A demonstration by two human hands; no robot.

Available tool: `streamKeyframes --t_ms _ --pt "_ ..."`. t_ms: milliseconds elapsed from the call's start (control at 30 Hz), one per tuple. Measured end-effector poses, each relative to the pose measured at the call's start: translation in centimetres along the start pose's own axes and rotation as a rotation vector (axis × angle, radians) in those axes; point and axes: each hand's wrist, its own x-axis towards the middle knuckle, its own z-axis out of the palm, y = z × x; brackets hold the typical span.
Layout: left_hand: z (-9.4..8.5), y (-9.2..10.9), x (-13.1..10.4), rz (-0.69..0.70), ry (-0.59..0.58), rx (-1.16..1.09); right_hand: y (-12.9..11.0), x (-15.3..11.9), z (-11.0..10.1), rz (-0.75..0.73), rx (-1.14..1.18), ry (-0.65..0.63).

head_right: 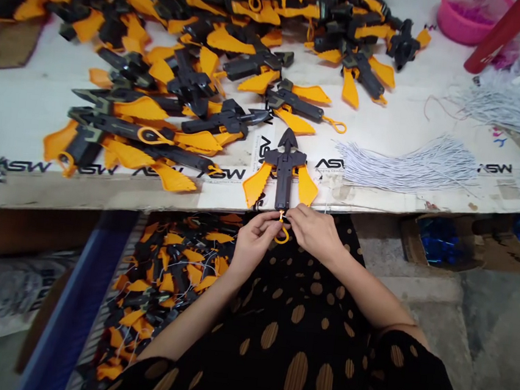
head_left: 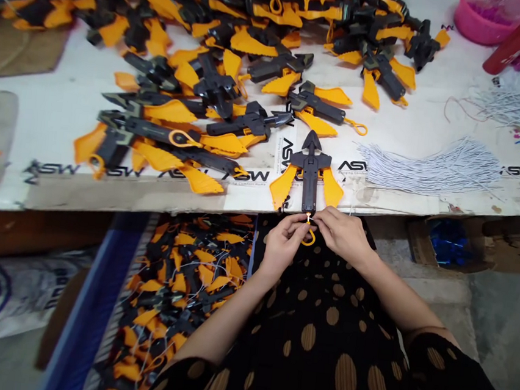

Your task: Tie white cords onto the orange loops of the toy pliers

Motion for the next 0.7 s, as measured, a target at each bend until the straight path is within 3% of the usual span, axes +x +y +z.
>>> streamKeyframes --t_ms 333,500,700 --pt "0.0 0.1 0.2 -0.041 -0.026 -0.004 -0.9 0.0 1.0 0.087 -0.004 0.054" --pt "-0.6 -0.1 0.6 -0.059 -0.115 -0.012 -0.6 -0.4 1.0 0.086 0.056 0.085" --pt "-1.5 -0.1 1.9 0.080 -0.138 0.268 -0.9 0.1 1.0 -0.009 -0.101 0.116"
